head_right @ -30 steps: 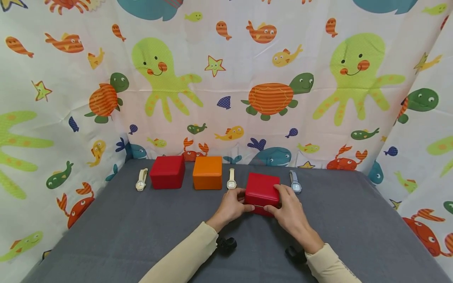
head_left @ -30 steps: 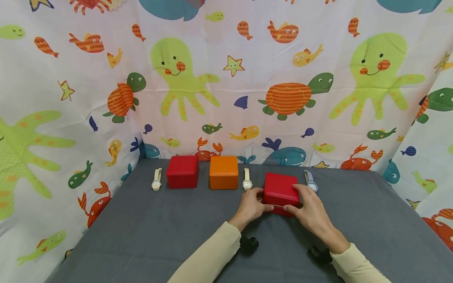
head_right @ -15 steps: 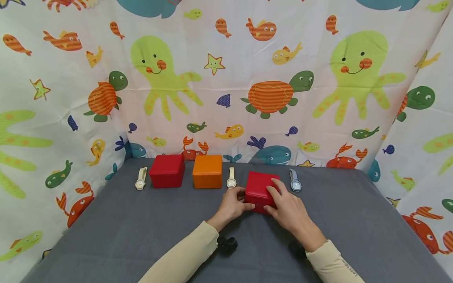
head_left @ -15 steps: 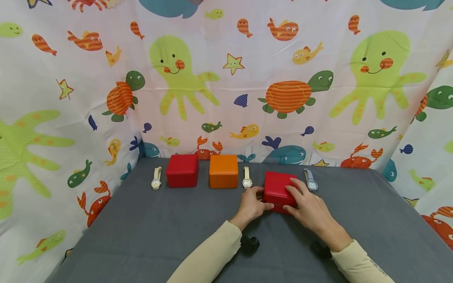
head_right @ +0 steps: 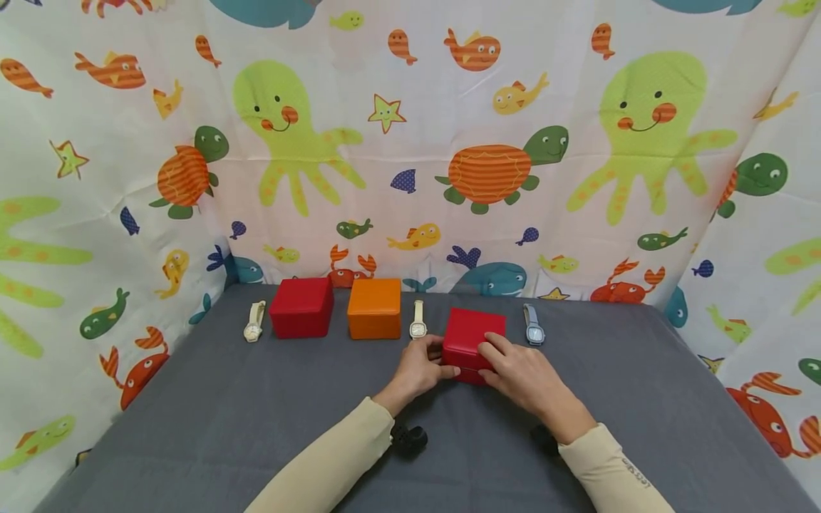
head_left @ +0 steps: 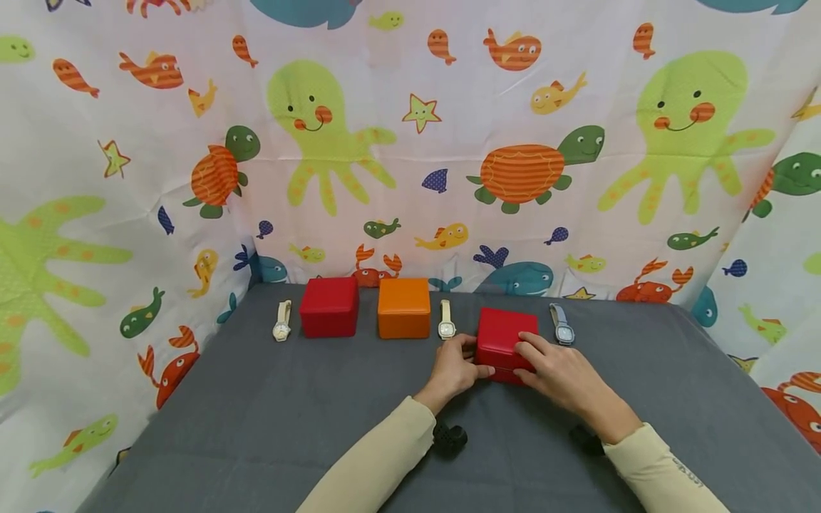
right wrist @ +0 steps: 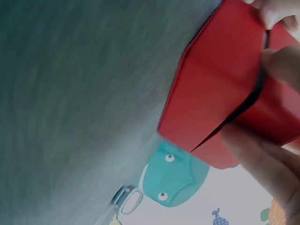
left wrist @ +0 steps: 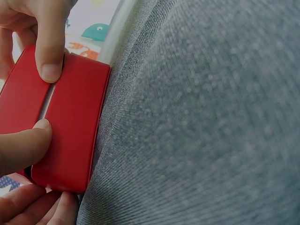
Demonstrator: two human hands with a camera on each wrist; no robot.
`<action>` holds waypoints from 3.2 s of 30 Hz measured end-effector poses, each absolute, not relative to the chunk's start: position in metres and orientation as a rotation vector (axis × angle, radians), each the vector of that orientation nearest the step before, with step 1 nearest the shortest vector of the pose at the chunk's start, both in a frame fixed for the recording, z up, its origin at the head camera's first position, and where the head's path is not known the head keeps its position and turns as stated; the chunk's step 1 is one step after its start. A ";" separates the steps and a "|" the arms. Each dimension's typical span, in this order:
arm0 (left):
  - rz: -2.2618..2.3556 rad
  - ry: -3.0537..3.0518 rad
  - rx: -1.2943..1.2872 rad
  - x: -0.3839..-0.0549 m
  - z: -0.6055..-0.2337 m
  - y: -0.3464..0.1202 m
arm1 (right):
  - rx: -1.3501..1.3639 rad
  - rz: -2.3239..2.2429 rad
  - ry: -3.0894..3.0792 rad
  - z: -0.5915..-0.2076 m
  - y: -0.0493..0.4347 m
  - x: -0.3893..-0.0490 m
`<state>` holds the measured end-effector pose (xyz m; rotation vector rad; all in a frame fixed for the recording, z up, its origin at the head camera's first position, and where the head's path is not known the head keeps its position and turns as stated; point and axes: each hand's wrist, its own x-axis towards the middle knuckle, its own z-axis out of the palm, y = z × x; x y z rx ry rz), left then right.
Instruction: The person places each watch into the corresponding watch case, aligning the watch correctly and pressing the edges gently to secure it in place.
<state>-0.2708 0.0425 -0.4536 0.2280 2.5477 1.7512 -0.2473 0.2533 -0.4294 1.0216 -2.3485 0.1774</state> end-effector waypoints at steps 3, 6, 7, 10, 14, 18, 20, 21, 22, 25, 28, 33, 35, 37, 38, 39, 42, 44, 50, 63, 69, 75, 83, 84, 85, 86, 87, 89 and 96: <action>1.748 2.547 0.231 -0.272 -0.454 0.043 | 1.080 0.118 -2.310 -0.428 0.256 -0.250; 1.749 2.549 0.237 -0.272 -0.454 0.043 | 1.126 0.082 -2.279 -0.426 0.258 -0.253; 1.754 2.548 0.239 -0.272 -0.454 0.043 | 1.140 0.075 -2.272 -0.425 0.258 -0.254; 1.775 2.541 0.241 -0.273 -0.455 0.044 | 1.176 0.086 -2.254 -0.421 0.258 -0.257; 1.801 2.530 0.231 -0.273 -0.457 0.044 | 1.182 0.127 -2.281 -0.415 0.258 -0.261; 1.803 2.540 0.231 -0.273 -0.457 0.044 | 1.128 0.186 -2.399 -0.406 0.259 -0.264; 1.801 2.545 0.233 -0.272 -0.457 0.044 | 1.106 0.242 -2.459 -0.401 0.260 -0.266; 1.800 2.546 0.235 -0.272 -0.457 0.044 | 1.100 0.277 -2.491 -0.397 0.260 -0.267; 1.799 2.549 0.239 -0.272 -0.457 0.043 | 1.093 0.318 -2.529 -0.394 0.260 -0.268; 1.806 2.547 0.246 -0.272 -0.458 0.043 | 1.061 0.437 -2.642 -0.382 0.261 -0.273; 1.812 2.550 0.262 -0.272 -0.458 0.042 | 1.011 0.525 -2.737 -0.370 0.262 -0.277; 1.808 2.540 0.247 -0.272 -0.459 0.043 | 0.951 0.631 -2.822 -0.356 0.266 -0.288; 1.805 2.534 0.228 -0.271 -0.459 0.044 | 0.921 0.672 -2.846 -0.353 0.267 -0.294; 1.802 2.531 0.216 -0.271 -0.459 0.044 | 0.877 0.704 -2.866 -0.350 0.269 -0.300; 1.801 2.531 0.213 -0.271 -0.459 0.044 | 0.858 0.710 -2.870 -0.350 0.270 -0.303; 1.801 2.529 0.208 -0.270 -0.459 0.044 | 0.847 0.710 -2.869 -0.349 0.271 -0.306; 1.805 2.523 0.205 -0.270 -0.459 0.044 | 0.811 0.718 -2.863 -0.347 0.274 -0.312; 1.807 2.521 0.200 -0.271 -0.459 0.044 | 0.800 0.737 -2.849 -0.345 0.276 -0.316; 1.809 2.519 0.199 -0.271 -0.460 0.045 | 0.766 0.864 -2.830 -0.344 0.278 -0.327; 1.816 2.499 0.188 -0.271 -0.460 0.044 | 0.714 0.968 -2.862 -0.342 0.278 -0.338; 1.817 2.494 0.174 -0.272 -0.460 0.046 | 0.686 0.965 -2.863 -0.340 0.280 -0.338; 1.810 2.486 0.178 -0.272 -0.457 0.046 | 0.626 0.945 -2.858 -0.343 0.282 -0.337; 1.581 2.665 0.303 -0.271 -0.445 0.041 | 0.536 0.940 -2.840 -0.356 0.297 -0.331; 1.539 2.707 0.348 -0.272 -0.443 0.040 | 0.537 0.948 -2.830 -0.358 0.300 -0.331; 1.496 2.745 0.395 -0.273 -0.440 0.040 | 0.523 0.947 -2.826 -0.360 0.303 -0.330; 1.453 2.781 0.453 -0.274 -0.438 0.040 | 0.513 0.949 -2.817 -0.362 0.306 -0.329; 1.403 2.807 0.512 -0.275 -0.435 0.040 | 0.501 0.948 -2.809 -0.365 0.309 -0.328; 1.297 2.842 0.632 -0.277 -0.431 0.040 | 0.463 0.943 -2.795 -0.370 0.316 -0.327; 1.038 2.770 1.010 -0.290 -0.423 0.050 | 0.350 0.871 -2.804 -0.394 0.342 -0.323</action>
